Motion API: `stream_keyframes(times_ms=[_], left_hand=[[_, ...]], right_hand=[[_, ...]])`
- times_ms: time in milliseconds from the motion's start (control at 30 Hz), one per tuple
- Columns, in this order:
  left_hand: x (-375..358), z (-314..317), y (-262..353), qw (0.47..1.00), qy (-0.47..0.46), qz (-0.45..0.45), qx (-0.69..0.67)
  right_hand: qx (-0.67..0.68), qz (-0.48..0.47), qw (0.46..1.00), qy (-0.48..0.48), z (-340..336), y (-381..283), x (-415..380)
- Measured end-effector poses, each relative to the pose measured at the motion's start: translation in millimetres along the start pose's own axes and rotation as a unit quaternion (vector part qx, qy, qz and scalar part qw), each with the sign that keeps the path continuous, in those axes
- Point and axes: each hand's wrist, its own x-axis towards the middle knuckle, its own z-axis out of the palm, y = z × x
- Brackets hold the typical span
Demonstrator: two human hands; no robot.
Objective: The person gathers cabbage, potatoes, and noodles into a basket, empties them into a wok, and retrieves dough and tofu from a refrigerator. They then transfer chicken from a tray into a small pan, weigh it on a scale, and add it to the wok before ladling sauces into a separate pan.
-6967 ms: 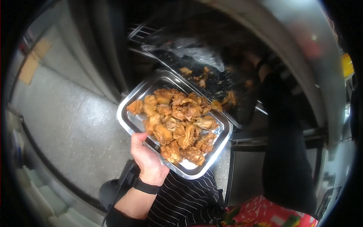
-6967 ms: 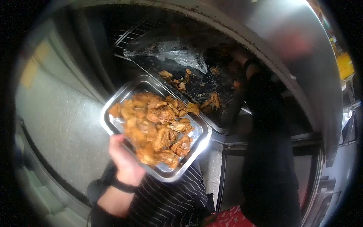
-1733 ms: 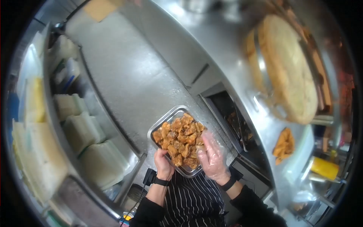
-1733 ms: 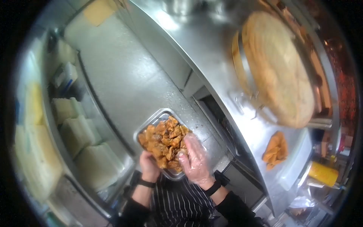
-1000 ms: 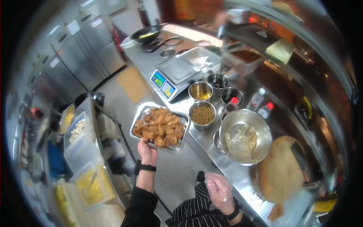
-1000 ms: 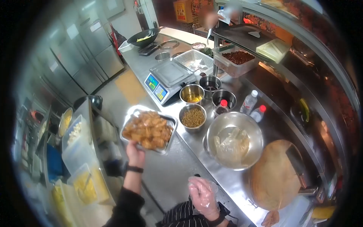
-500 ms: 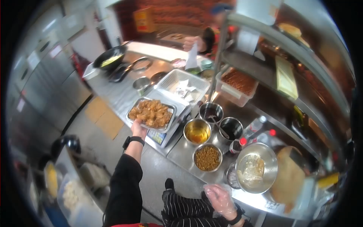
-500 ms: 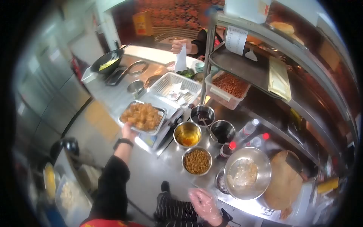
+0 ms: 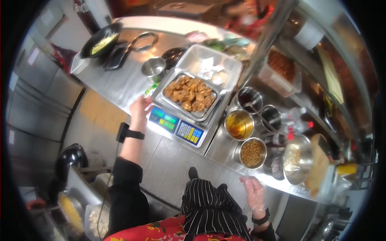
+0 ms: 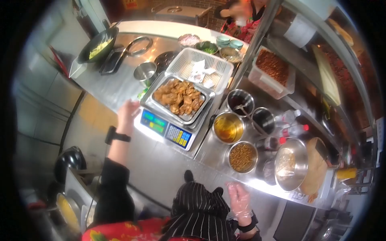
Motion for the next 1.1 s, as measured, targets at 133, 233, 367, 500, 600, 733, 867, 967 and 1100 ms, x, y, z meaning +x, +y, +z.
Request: stream_keyframes(times_ms=[133, 233, 367, 500, 600, 733, 867, 967, 1100], left_hand=[[6.0, -43.4, 29.1, 0.998, 0.000, 0.061, -0.009], [6.1, -52.5, 28.1, 0.999, -0.004, 0.048, -0.023], [5.2, -45.5, 19.7, 1.000, -0.007, 0.013, -0.017], [-0.9, -26.6, 8.1, 0.999, -0.038, -0.030, 0.003], [-4.3, -10.8, -2.3, 0.993, -0.085, -0.075, 0.025], [0.8, 7.7, -31.8, 0.986, -0.118, -0.114, -0.019], [-31.2, 15.5, -35.3, 0.990, -0.072, -0.093, -0.082], [-63.3, -9.2, -57.3, 0.984, -0.063, -0.102, -0.132], [-120.5, -58.0, -72.1, 0.980, 0.029, -0.158, -0.118]], right_hand=[[-0.025, -0.004, 1.000, -0.005, 5.5, -11.0, 13.4], [-0.032, -0.011, 0.999, -0.007, 7.6, -22.2, 20.7], [-0.011, -0.022, 1.000, 0.013, 12.9, -22.6, 23.9], [-0.008, -0.037, 0.999, 0.023, 14.2, -31.6, 25.1], [0.016, -0.029, 0.999, 0.037, 19.6, -16.4, 21.6], [-0.110, -0.098, 0.988, 0.042, 37.8, -56.0, 44.3], [-0.264, -0.253, 0.931, -0.005, 84.5, -71.3, 126.4], [-0.327, -0.312, 0.892, -0.013, 132.4, -99.9, 197.1], [-0.469, -0.417, 0.776, -0.057, 185.4, -86.6, 273.1]])
